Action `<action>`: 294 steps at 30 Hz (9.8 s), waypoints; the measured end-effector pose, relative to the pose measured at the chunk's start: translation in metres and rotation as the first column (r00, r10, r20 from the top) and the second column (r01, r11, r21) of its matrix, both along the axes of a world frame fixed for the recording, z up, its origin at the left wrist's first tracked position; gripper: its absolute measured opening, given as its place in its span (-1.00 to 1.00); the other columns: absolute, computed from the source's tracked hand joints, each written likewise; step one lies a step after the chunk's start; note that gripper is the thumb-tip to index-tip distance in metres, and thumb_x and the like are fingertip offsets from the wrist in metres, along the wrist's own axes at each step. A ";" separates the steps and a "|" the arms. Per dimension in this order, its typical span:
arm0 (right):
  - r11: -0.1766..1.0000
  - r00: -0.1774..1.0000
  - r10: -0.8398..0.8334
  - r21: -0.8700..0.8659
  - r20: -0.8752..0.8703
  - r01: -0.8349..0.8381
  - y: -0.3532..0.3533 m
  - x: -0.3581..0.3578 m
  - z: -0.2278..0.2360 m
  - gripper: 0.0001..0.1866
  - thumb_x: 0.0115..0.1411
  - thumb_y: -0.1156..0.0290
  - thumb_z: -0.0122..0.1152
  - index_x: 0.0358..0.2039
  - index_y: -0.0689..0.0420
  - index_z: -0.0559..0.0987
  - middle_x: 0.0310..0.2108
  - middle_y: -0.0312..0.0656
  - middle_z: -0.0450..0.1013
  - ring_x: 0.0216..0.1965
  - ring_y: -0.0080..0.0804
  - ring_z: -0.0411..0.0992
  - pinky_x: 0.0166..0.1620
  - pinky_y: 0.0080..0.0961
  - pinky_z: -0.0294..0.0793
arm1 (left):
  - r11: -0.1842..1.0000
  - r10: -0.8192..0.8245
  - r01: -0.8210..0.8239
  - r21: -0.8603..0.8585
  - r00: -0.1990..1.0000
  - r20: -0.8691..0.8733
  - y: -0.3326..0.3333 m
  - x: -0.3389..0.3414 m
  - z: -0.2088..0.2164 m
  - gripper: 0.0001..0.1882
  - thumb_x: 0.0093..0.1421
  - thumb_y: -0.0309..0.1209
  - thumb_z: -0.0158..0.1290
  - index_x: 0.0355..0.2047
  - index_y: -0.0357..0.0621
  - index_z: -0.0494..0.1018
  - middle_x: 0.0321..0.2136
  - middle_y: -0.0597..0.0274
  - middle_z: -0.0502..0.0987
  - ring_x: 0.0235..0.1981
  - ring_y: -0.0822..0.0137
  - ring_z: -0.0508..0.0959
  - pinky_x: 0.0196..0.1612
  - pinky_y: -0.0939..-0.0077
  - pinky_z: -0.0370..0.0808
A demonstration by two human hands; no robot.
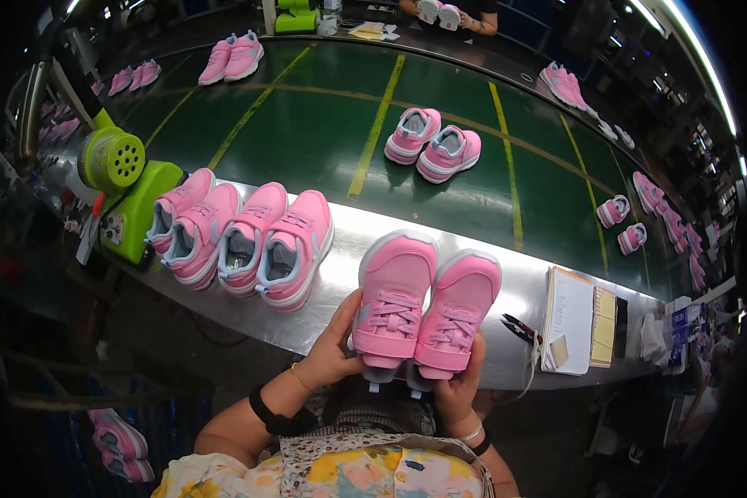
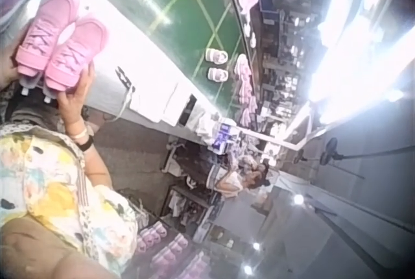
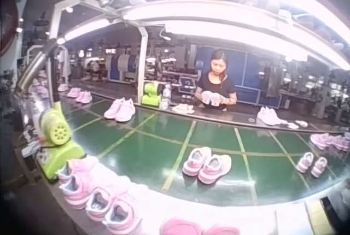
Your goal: Inspecting and marking children's sneakers on a manufacturing line for quality control.
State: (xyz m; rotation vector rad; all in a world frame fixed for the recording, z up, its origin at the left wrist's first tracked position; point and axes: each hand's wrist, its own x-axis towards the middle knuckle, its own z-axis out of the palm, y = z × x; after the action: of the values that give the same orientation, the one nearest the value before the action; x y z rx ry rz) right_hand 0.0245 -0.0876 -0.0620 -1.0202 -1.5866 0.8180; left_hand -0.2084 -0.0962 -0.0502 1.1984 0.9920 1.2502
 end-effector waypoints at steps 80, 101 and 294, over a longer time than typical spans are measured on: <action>0.975 0.417 -0.130 0.039 0.899 0.220 0.360 -0.133 0.098 -0.44 0.01 -0.08 0.21 0.03 -0.22 0.43 -0.18 -0.13 0.48 -0.05 -0.16 0.39 0.09 0.22 0.04 | 0.989 0.053 -0.003 0.145 0.937 -0.346 0.038 -0.066 0.029 -0.68 0.07 -0.48 0.17 -0.16 -0.31 0.42 -0.28 0.07 0.52 -0.29 0.30 0.60 -0.22 0.52 0.53; 0.986 0.840 -0.128 0.156 0.527 0.052 0.051 -0.020 0.116 -0.47 0.02 0.24 0.29 0.01 0.09 0.41 -0.34 -0.20 0.31 -0.30 -0.37 0.34 0.01 -0.26 0.24 | 0.986 0.155 -0.168 0.021 0.850 -0.502 0.060 -0.007 0.051 -0.26 0.14 -0.13 0.09 0.19 -0.32 0.11 -0.02 -0.08 0.25 -0.04 0.13 0.37 -0.02 0.33 0.38; 0.812 0.555 0.168 0.205 0.815 -0.547 -0.010 0.010 0.182 -0.60 -0.28 0.46 0.15 -0.30 0.16 0.61 -0.38 -0.34 0.41 -0.62 -0.56 0.26 -0.59 -0.62 0.22 | 0.626 -0.739 0.568 -0.535 0.651 -0.173 -0.002 0.011 0.122 -0.03 0.02 0.04 0.11 0.26 -0.25 -0.06 -0.07 -0.31 0.40 -0.07 -0.03 0.48 -0.05 0.37 0.39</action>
State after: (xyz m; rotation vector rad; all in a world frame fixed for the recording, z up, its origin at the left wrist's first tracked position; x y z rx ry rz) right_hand 0.0345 -0.0976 0.1204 -0.7109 -2.6694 0.2006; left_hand -0.1978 -0.0985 0.0713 1.2892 0.8942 0.1613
